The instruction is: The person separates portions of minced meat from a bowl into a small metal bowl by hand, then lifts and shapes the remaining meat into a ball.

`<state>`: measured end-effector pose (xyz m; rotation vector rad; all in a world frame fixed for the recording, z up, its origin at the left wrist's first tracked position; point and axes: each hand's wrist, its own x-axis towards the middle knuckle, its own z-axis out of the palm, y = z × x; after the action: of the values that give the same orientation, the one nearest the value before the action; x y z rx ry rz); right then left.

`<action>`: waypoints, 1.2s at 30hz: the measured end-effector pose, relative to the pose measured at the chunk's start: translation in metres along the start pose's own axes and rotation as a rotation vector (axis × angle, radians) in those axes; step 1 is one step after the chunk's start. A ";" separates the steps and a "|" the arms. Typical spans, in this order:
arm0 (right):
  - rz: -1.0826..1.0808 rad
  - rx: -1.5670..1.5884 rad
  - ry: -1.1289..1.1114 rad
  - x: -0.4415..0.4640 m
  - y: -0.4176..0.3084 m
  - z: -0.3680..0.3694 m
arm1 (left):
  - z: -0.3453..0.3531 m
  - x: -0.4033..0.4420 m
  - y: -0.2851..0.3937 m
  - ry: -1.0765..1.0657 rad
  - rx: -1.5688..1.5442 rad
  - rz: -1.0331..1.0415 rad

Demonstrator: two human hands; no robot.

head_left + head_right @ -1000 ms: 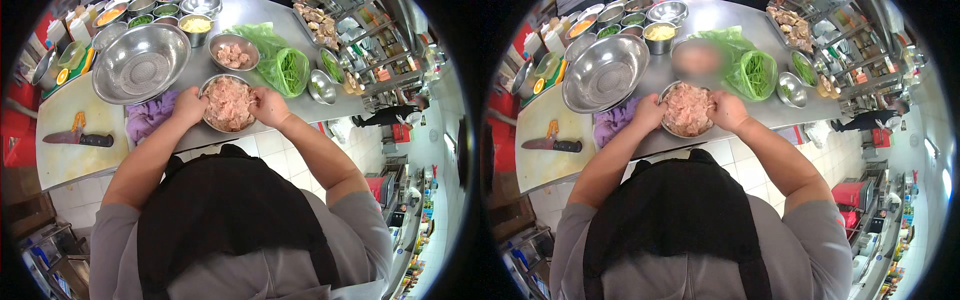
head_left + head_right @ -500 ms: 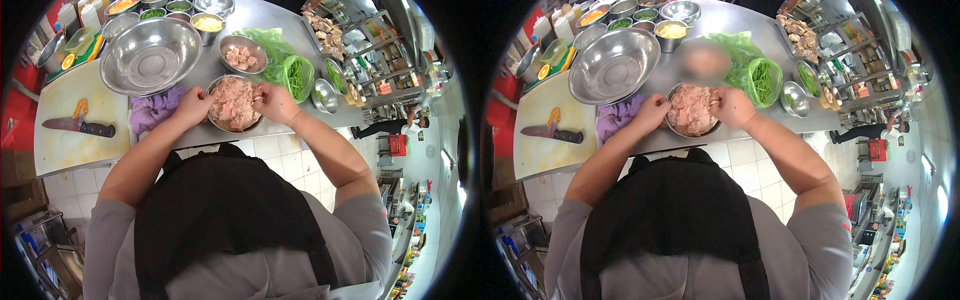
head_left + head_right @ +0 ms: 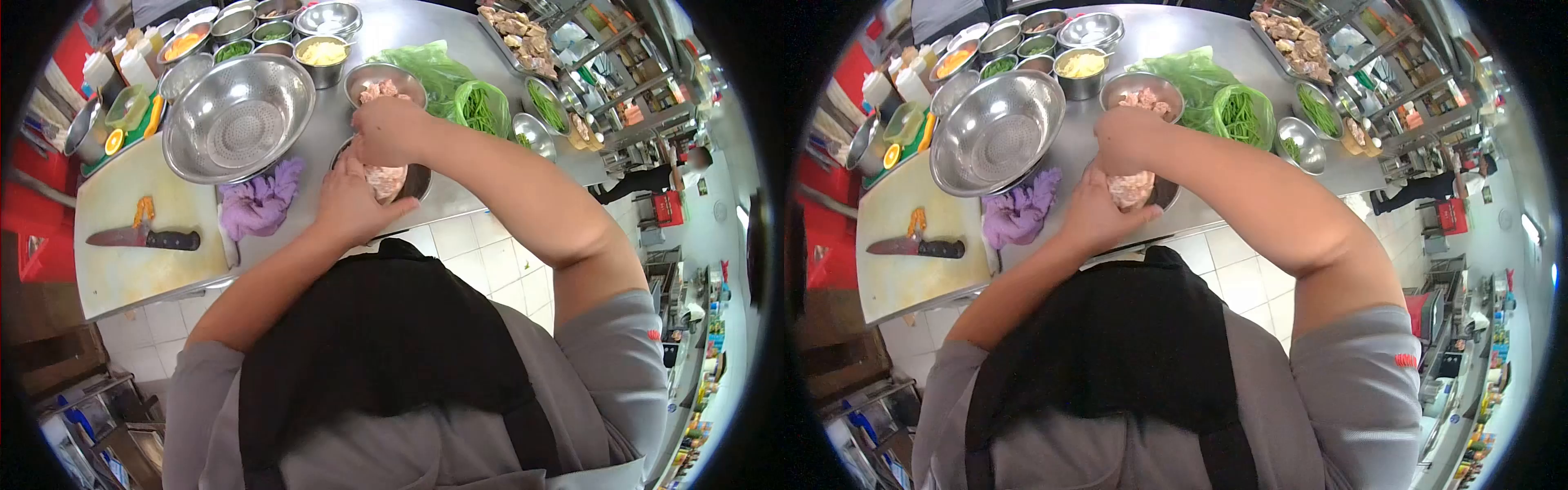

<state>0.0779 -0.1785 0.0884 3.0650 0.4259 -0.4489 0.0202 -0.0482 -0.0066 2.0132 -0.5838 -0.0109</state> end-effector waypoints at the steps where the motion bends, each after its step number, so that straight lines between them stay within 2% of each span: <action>1: -0.022 0.043 -0.017 0.002 0.001 -0.004 | 0.008 0.003 -0.005 0.052 0.028 -0.024; 3: -0.073 0.122 -0.049 0.008 0.003 -0.017 | 0.008 0.012 -0.016 0.049 -0.129 -0.112; 6: 0.033 0.578 -0.109 0.002 0.031 -0.030 | 0.001 0.017 -0.027 0.064 -0.181 -0.129; 9: -0.090 0.312 -0.048 -0.009 0.061 -0.005 | -0.005 0.018 -0.029 0.059 -0.216 -0.100; 13: -0.178 0.481 0.118 -0.028 0.065 0.022 | -0.005 0.020 -0.029 0.000 -0.258 -0.053; 16: -0.427 0.409 0.305 -0.027 0.078 0.036 | -0.007 0.019 -0.041 -0.080 -0.203 0.017; 19: -0.260 0.472 0.123 -0.043 0.075 0.028 | -0.016 0.017 -0.042 -0.192 -0.144 0.054; 22: -0.283 0.385 0.101 -0.050 0.078 0.031 | -0.022 0.017 -0.025 -0.280 -0.061 0.055; 25: -0.305 0.253 0.174 -0.058 0.081 0.041 | -0.018 0.017 -0.021 -0.314 0.007 0.110; 36: -0.251 0.305 0.200 -0.073 0.083 0.058 | -0.011 0.022 -0.017 -0.331 0.032 0.194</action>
<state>0.0168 -0.2804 0.0517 3.3805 0.8290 -0.2276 0.0490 -0.0412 -0.0104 1.9908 -0.9931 -0.2227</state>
